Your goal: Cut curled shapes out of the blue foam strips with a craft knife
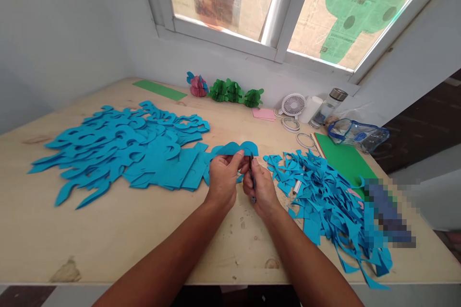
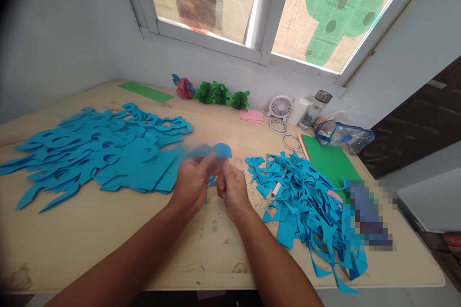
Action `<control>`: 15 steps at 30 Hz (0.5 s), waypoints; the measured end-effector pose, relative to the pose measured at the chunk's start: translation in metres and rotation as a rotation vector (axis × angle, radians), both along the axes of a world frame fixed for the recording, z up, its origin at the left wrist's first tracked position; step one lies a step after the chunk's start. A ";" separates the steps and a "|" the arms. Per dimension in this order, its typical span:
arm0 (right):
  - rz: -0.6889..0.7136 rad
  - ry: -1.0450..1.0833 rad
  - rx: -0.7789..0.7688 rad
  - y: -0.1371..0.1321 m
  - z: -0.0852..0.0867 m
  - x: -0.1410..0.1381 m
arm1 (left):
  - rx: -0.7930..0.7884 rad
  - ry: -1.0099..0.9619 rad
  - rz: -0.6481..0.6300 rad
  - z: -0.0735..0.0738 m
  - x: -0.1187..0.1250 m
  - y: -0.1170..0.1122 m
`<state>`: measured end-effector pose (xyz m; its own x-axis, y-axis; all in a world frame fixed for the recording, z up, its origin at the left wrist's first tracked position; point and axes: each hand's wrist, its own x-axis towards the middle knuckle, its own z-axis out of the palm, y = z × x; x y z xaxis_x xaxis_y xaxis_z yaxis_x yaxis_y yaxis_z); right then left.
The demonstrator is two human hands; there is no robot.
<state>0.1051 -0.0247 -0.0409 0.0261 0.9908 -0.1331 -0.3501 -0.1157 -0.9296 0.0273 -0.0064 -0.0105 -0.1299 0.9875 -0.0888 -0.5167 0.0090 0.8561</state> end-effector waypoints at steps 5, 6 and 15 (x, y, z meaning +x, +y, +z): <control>-0.003 0.013 0.009 0.000 0.002 0.000 | 0.019 -0.005 -0.003 0.003 0.000 -0.002; -0.004 0.013 0.008 -0.001 0.003 -0.001 | 0.023 -0.003 -0.005 0.004 0.000 -0.002; -0.011 0.022 0.010 -0.001 0.002 -0.001 | 0.018 0.001 -0.005 0.003 0.000 -0.002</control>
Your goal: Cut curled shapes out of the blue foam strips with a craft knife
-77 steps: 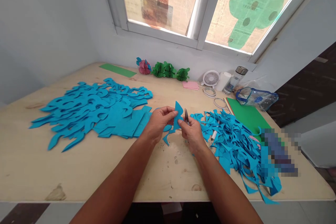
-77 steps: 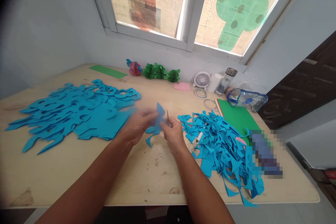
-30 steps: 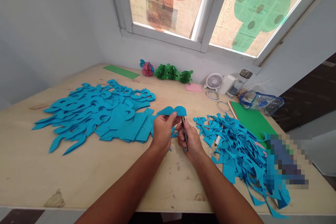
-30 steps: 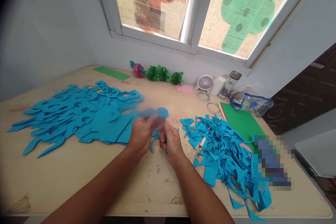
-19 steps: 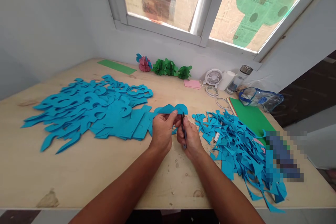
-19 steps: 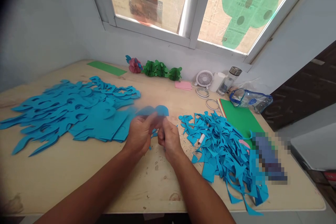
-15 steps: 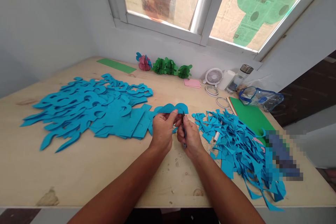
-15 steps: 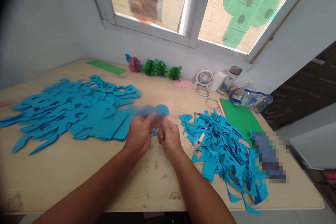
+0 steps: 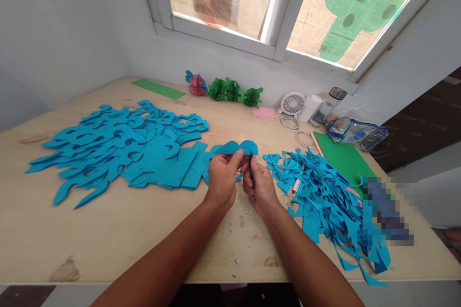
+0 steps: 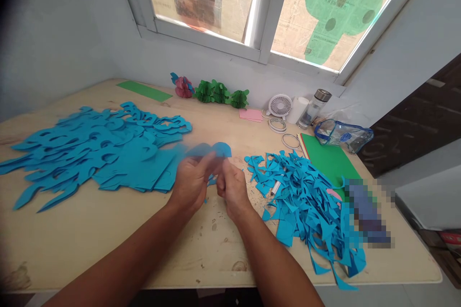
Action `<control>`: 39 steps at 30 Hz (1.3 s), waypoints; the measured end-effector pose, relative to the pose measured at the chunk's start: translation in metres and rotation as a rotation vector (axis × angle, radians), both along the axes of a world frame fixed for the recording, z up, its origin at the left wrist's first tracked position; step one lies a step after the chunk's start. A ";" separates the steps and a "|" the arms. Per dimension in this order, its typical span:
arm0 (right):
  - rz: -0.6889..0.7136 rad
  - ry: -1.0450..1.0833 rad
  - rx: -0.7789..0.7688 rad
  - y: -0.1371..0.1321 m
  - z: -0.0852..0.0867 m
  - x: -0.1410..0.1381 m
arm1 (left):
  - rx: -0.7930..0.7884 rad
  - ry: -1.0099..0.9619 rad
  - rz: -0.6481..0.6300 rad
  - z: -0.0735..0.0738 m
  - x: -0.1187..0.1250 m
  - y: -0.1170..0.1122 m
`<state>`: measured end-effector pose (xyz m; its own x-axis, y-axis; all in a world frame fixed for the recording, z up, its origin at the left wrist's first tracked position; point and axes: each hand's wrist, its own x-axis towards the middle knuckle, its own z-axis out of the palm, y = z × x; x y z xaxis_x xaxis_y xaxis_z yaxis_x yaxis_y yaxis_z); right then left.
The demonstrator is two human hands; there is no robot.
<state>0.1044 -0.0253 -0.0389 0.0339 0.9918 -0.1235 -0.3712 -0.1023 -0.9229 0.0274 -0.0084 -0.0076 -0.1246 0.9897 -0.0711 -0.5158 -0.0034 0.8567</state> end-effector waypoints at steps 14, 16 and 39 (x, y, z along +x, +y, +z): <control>-0.013 -0.002 0.007 -0.001 0.001 0.000 | -0.015 -0.075 0.001 -0.001 0.001 0.001; -0.013 0.002 0.010 -0.001 0.001 0.000 | -0.017 -0.077 0.000 -0.001 0.001 0.001; -0.019 -0.062 -0.008 0.000 0.002 0.004 | -0.027 -0.020 -0.075 0.000 -0.003 0.003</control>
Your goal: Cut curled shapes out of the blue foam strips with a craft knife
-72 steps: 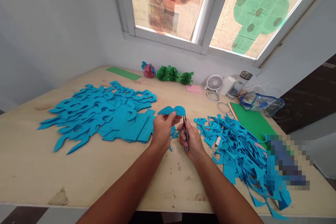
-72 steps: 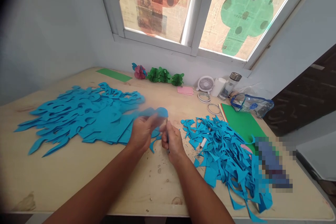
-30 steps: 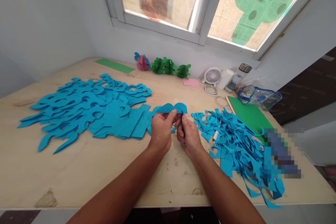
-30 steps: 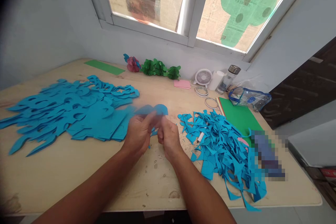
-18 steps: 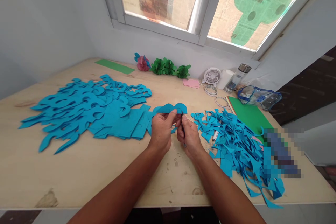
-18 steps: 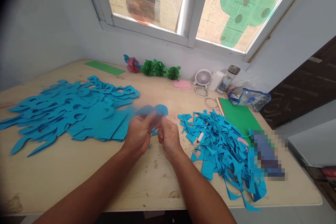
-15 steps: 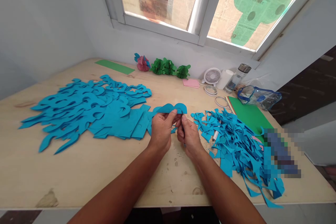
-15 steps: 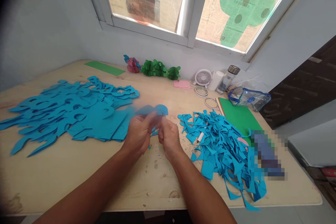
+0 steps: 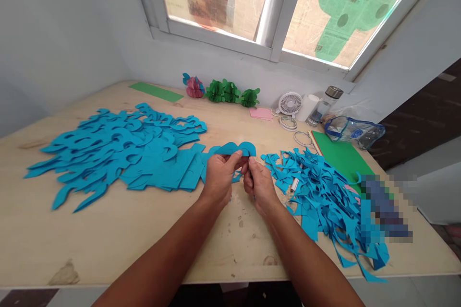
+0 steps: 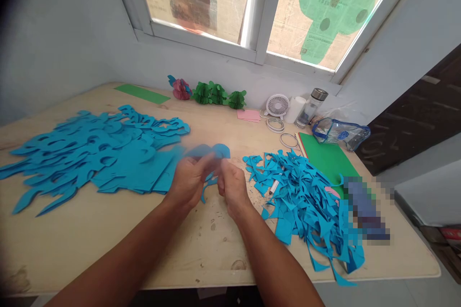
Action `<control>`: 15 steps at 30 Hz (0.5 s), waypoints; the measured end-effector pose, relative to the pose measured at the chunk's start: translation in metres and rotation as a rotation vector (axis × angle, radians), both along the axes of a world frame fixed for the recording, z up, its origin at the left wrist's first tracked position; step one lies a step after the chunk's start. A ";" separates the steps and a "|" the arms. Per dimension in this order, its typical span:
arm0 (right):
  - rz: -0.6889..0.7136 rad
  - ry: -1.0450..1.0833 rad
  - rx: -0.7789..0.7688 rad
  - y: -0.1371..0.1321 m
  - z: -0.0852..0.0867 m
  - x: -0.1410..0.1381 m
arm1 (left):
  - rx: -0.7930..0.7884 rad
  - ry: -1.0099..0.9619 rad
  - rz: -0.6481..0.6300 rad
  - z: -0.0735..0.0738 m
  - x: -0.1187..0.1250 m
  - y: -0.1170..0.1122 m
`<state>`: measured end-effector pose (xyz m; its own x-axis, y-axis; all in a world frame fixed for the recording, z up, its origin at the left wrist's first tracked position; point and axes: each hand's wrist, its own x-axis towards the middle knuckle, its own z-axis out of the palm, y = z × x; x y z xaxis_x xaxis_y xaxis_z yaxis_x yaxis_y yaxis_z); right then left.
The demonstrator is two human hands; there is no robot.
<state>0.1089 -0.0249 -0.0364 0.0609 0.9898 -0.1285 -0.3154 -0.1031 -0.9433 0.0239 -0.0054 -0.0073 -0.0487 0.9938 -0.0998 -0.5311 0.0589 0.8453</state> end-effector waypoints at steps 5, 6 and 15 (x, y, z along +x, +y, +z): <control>0.015 -0.023 -0.002 0.001 -0.001 0.002 | -0.030 0.016 0.002 0.000 -0.001 0.000; 0.018 -0.022 -0.005 0.001 -0.001 0.002 | -0.032 0.020 0.004 0.000 -0.001 0.000; 0.034 -0.046 -0.025 0.000 0.003 0.004 | -0.001 0.097 -0.066 -0.001 -0.007 0.004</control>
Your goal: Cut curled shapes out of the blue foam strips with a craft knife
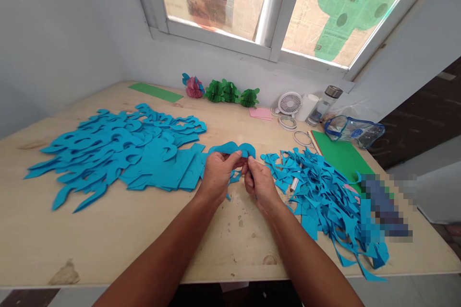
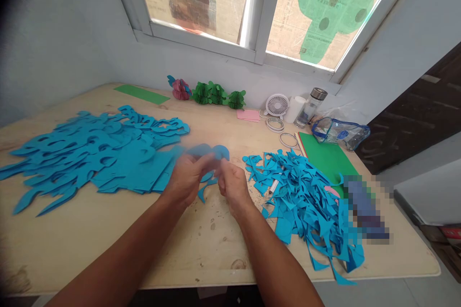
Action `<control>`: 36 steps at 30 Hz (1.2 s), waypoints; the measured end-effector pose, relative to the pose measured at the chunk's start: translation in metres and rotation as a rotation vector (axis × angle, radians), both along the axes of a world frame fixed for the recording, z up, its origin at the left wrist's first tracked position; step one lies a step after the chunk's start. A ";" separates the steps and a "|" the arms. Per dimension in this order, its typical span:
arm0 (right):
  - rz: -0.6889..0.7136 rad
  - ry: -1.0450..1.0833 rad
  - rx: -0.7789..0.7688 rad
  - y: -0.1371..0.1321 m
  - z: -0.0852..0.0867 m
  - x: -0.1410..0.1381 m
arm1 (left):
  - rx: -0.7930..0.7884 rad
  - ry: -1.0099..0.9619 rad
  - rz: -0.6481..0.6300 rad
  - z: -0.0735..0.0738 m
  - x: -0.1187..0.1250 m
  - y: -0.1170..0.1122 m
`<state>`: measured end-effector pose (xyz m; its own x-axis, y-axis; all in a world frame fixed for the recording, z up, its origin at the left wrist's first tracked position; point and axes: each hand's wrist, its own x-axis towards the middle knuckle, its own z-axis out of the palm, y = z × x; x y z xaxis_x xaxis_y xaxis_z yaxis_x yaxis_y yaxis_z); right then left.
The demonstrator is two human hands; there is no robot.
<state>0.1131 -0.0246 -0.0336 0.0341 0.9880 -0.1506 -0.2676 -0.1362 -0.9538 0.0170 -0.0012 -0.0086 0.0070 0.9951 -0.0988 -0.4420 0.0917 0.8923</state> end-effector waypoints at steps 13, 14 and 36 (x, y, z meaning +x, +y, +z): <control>0.026 -0.018 0.005 0.001 0.001 0.003 | -0.009 0.064 -0.011 0.003 -0.003 0.000; 0.024 -0.017 0.009 0.001 0.001 0.003 | -0.008 0.061 -0.013 0.004 -0.003 0.000; 0.036 -0.039 0.004 0.002 0.000 0.003 | 0.001 0.047 -0.033 0.005 -0.004 0.001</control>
